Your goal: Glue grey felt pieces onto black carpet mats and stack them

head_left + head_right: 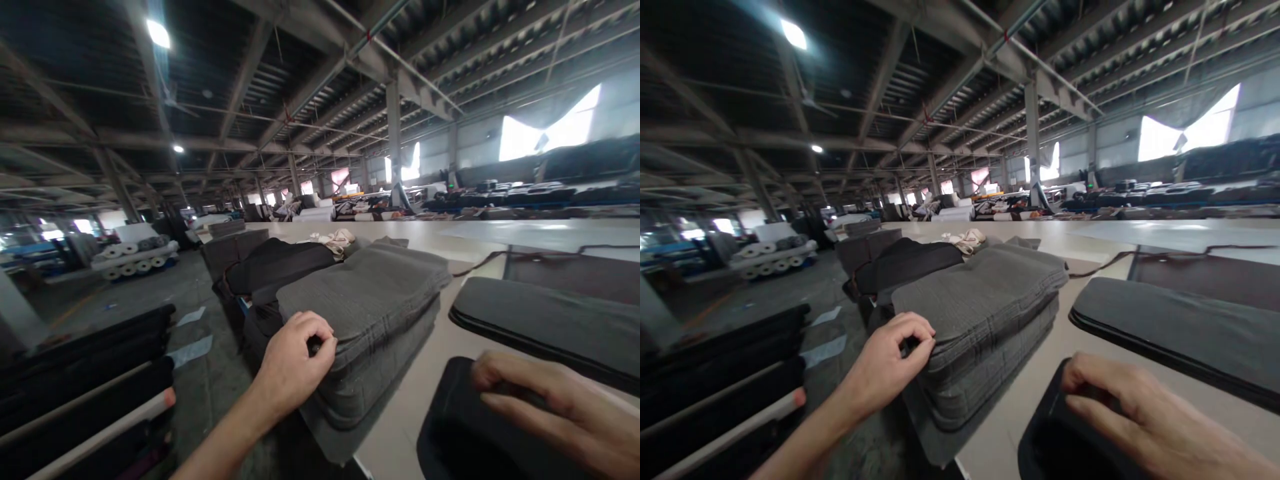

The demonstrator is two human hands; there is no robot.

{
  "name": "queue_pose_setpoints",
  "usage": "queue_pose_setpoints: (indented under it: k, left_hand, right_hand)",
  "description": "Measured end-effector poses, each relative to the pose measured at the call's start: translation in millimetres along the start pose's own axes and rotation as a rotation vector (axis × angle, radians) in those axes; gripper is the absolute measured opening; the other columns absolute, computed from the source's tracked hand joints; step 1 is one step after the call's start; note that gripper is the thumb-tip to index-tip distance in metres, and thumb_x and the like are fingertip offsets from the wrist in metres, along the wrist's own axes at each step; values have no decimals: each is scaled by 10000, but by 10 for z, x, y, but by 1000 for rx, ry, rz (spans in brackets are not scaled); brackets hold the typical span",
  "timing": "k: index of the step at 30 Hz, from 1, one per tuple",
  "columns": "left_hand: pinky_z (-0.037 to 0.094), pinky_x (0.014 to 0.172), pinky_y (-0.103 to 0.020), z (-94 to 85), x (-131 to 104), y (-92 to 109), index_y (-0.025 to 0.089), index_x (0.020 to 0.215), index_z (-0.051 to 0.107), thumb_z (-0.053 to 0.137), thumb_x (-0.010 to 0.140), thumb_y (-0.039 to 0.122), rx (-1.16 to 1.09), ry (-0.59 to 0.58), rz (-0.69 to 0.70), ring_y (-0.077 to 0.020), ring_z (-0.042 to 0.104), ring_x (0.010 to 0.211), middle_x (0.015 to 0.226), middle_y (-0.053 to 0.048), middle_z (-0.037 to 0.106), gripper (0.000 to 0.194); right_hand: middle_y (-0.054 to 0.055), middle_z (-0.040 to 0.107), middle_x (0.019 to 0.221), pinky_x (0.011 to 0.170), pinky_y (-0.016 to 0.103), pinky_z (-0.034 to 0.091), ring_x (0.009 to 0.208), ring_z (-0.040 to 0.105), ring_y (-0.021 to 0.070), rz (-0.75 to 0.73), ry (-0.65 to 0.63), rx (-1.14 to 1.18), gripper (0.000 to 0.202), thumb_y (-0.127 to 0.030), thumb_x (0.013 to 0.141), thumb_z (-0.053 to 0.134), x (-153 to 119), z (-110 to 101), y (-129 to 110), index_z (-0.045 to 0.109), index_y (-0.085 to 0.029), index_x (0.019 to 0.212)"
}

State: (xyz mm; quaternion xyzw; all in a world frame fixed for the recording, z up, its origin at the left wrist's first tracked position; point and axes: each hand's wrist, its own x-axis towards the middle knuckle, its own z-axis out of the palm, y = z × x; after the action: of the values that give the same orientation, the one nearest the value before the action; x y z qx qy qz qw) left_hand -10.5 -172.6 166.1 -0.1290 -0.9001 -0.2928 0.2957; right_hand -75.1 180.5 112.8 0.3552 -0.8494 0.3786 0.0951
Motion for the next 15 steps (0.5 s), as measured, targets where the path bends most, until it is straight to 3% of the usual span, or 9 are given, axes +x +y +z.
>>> queue_pose_setpoints:
  k: [3,6,10,15]
  left_hand:
    - [443,782,-299,-32,58,18,217,752,553,509,869,274,-55,-1,-116,-170,616,837,868,1,677,137]
    - [425,702,-280,-58,145,2,223,785,503,455,921,358,-6,30,-165,-163,584,748,792,8,632,197]
    - [381,628,-275,-69,298,-76,229,791,469,419,938,390,81,101,-122,-162,528,655,696,24,534,224]
    - [405,672,-295,-103,479,-166,232,856,512,416,958,420,110,210,-53,-186,575,699,762,9,579,235]
  right_hand:
    - [28,673,919,720,360,572,798,651,221,-23,-220,-29,258,-501,986,471,207,70,-270,648,-337,896]
    - [21,655,955,759,354,532,841,626,214,-102,-155,-37,184,-418,985,495,405,176,-442,616,-298,914]
    - [36,629,976,813,332,484,902,591,201,-255,-43,-13,98,-270,978,506,691,334,-593,589,-246,932]
    - [55,645,969,860,309,452,933,585,190,-432,-8,-11,169,-173,967,467,1142,440,-767,632,-202,949]
